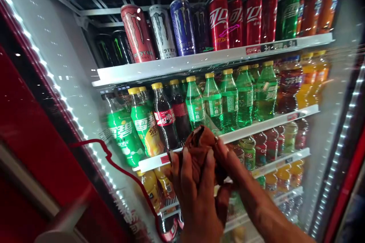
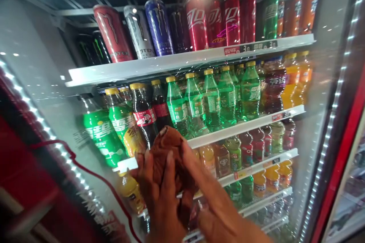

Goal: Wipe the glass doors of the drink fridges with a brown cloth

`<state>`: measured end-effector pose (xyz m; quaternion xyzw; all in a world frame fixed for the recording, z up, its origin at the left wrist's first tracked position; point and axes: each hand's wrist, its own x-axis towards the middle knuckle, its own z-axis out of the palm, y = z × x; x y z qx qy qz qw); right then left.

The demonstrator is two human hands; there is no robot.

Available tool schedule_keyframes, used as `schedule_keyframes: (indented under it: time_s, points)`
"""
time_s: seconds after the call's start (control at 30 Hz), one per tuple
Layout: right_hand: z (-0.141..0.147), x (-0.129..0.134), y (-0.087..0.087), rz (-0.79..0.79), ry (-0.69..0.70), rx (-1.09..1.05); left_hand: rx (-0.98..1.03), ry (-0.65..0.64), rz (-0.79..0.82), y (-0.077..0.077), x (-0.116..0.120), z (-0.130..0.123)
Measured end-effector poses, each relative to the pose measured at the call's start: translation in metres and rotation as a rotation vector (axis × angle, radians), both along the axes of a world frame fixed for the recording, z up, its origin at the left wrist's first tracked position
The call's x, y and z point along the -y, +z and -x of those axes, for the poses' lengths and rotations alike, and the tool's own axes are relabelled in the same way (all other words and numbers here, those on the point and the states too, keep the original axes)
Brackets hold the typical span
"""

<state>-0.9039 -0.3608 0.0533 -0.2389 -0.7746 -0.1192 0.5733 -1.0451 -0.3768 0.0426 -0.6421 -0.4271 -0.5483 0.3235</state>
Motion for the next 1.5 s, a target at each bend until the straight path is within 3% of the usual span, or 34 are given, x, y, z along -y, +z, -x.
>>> schedule_keyframes:
  time_s: [0.13,0.23,0.3,0.37,0.5,0.57,0.63,0.73,0.8,0.83,0.9,0.97,1.03,1.1,1.17,1.2,1.27,1.33,1.4,1.5]
  points:
    - [-0.038,-0.012,0.026,-0.025,0.083,0.034,-0.022,0.092,-0.051,0.032,-0.014,-0.025]
    - [-0.054,-0.037,0.036,-0.130,-0.036,-0.078,-0.068,0.102,-0.129,0.055,-0.028,-0.046]
    - [-0.059,-0.055,0.035,-0.165,-0.119,-0.126,-0.097,0.110,-0.187,0.061,-0.032,-0.052]
    - [-0.060,-0.069,0.029,-0.219,-0.183,-0.111,-0.116,0.151,-0.222,0.053,-0.029,-0.048]
    - [-0.055,-0.077,0.015,-0.278,-0.241,-0.008,-0.079,0.230,-0.207,0.011,-0.011,-0.026]
    - [-0.050,-0.075,0.012,-0.273,-0.248,0.019,-0.026,0.306,-0.227,0.000,-0.007,-0.022]
    - [-0.049,-0.073,0.012,-0.283,-0.247,0.024,0.001,0.347,-0.241,0.007,-0.011,-0.032]
    - [-0.059,-0.073,0.018,-0.294,-0.179,-0.009,-0.056,0.284,-0.233,0.039,-0.028,-0.065]
    - [-0.076,-0.077,0.022,-0.287,-0.128,-0.014,-0.089,0.246,-0.257,0.051,-0.039,-0.089]
    - [-0.086,-0.079,0.023,-0.280,-0.122,-0.013,-0.105,0.224,-0.258,0.049,-0.043,-0.098]
    - [-0.105,-0.085,0.021,-0.268,-0.143,-0.002,-0.122,0.181,-0.216,0.031,-0.043,-0.108]
    - [-0.118,-0.090,0.015,-0.262,-0.177,-0.002,-0.145,0.158,-0.169,0.005,-0.036,-0.105]
    - [-0.121,-0.093,0.007,-0.264,-0.210,-0.011,-0.148,0.195,-0.117,-0.011,-0.027,-0.092]
    - [-0.118,-0.095,0.001,-0.271,-0.237,-0.028,-0.101,0.252,-0.140,-0.004,-0.023,-0.078]
    - [-0.114,-0.096,-0.001,-0.276,-0.245,-0.053,0.004,0.325,-0.196,0.021,-0.025,-0.073]
    - [-0.112,-0.097,-0.001,-0.280,-0.242,-0.067,0.080,0.359,-0.215,0.034,-0.028,-0.076]
    - [-0.112,-0.097,-0.001,-0.289,-0.225,-0.095,0.051,0.361,-0.210,0.051,-0.036,-0.091]
    - [-0.115,-0.098,-0.001,-0.289,-0.189,-0.117,-0.078,0.291,-0.179,0.047,-0.042,-0.111]
    - [-0.121,-0.099,-0.001,-0.270,-0.154,-0.146,-0.204,0.197,-0.142,0.027,-0.044,-0.125]
    - [-0.132,-0.101,0.001,-0.234,-0.152,-0.172,-0.278,0.141,-0.126,0.002,-0.037,-0.119]
